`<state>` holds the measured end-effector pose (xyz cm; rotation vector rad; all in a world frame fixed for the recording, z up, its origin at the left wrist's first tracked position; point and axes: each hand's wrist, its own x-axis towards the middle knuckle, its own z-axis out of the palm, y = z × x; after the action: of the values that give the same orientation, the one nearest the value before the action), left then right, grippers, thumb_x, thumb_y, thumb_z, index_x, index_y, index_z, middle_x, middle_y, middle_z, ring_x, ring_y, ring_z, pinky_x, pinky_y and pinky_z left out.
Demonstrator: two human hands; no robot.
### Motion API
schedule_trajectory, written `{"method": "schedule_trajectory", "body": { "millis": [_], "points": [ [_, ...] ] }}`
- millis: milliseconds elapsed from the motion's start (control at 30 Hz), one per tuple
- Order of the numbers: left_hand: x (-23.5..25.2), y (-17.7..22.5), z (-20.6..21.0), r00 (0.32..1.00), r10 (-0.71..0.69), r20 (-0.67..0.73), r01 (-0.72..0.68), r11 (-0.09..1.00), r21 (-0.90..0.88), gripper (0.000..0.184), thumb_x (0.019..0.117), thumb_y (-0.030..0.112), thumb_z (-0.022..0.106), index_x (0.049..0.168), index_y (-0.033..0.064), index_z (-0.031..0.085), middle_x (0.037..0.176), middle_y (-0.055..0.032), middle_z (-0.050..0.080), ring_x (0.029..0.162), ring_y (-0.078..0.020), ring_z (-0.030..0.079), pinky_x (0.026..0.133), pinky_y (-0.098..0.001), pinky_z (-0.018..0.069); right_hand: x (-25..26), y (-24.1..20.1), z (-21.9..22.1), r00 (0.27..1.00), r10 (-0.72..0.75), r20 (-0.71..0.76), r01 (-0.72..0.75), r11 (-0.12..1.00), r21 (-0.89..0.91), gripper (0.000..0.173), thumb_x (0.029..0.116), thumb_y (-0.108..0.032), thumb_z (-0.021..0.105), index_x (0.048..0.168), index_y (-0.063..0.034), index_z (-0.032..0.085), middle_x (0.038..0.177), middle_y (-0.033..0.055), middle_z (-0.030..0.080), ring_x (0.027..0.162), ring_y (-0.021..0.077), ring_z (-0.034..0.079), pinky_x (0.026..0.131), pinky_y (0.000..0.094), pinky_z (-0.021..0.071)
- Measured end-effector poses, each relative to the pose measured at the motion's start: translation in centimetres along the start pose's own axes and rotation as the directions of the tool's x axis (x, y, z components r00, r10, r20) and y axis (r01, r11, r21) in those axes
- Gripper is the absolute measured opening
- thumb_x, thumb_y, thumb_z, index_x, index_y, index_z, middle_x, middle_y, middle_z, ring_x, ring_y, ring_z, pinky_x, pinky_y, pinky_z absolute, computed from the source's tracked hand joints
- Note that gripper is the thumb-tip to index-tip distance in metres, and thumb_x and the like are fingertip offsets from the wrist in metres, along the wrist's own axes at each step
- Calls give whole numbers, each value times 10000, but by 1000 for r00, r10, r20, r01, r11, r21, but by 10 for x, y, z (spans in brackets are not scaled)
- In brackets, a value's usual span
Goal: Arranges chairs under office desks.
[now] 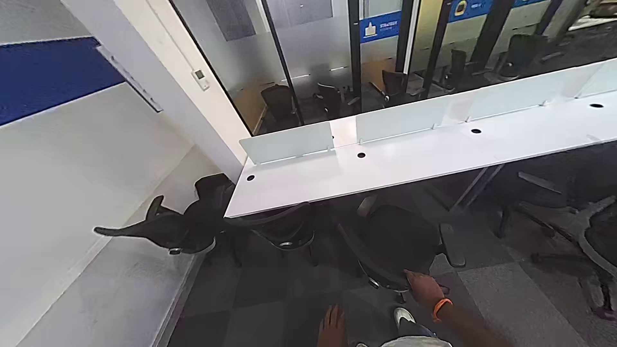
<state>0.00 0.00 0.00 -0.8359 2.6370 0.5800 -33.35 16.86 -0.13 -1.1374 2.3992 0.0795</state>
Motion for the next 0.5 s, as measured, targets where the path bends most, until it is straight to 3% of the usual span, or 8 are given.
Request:
{"method": "schedule_trajectory", "body": {
  "millis": [67, 133, 200, 267, 333, 400, 500],
  "points": [
    [63, 16, -30, 963, 137, -231, -111, 986, 121, 617, 946, 39, 603, 1542, 116, 462, 1648, -205, 321, 1525, -445, 274, 1172, -629, 342, -6, 22, 2, 999, -52, -2, 52, 999, -10, 479, 874, -223, 695, 1334, -118, 614, 1238, 124, 704, 1138, 336, 678, 922, 569, 547],
    [120, 35, -66, 932, 252, -259, -189, 952, 242, 720, 922, 36, 631, 1585, 196, 400, 1694, -167, 228, 1557, -439, 182, 1195, -666, 264, -9, 44, 2, 995, -104, -4, 103, 994, -21, 471, 875, -240, 690, 1327, -131, 616, 1239, 113, 704, 1150, 324, 675, 938, 564, 543],
    [165, 52, -94, 941, 323, -97, -279, 908, 311, 943, 802, 31, 754, 1610, 275, 334, 1729, -144, 69, 1573, -455, 42, 1196, -724, 169, -11, 65, 5, 990, -140, -13, 140, 990, -23, 487, 869, -238, 694, 1339, -132, 616, 1245, 111, 704, 1159, 318, 673, 952, 557, 539],
    [202, 65, -106, 926, 370, 77, -373, 860, 349, 1021, 718, 66, 840, 1594, 282, 361, 1729, -155, 31, 1567, -476, 13, 1172, -752, 171, -12, 89, 6, 985, -171, -7, 171, 985, -25, 525, 866, -252, 708, 1366, -130, 610, 1275, 111, 696, 1190, 320, 659, 993, 550, 521],
    [222, 74, -107, 897, 377, 231, -438, 832, 342, 922, 754, 78, 836, 1565, 240, 427, 1729, -130, 83, 1577, -438, 37, 1184, -739, 167, -15, 119, 7, 978, -210, -10, 209, 977, -42, 516, 873, -263, 707, 1360, -118, 616, 1277, 114, 697, 1194, 316, 658, 1010, 544, 509],
    [227, 78, -98, 866, 372, 335, -476, 819, 320, 808, 824, 121, 801, 1546, 199, 446, 1712, -112, 189, 1579, -386, 127, 1191, -702, 216, -18, 151, 5, 966, -257, 4, 256, 964, -67, 518, 871, -262, 711, 1355, -103, 619, 1294, 118, 689, 1218, 315, 643, 1044, 539, 488],
    [217, 103, -68, 862, 345, 372, -453, 852, 261, 718, 839, 177, 791, 1494, 127, 502, 1661, -104, 328, 1568, -333, 207, 1210, -691, 169, -19, 203, 3, 950, -312, 12, 311, 942, -123, 571, 802, -267, 769, 1328, -91, 638, 1280, 114, 697, 1227, 298, 641, 1066, 511, 477]
  ]
}}
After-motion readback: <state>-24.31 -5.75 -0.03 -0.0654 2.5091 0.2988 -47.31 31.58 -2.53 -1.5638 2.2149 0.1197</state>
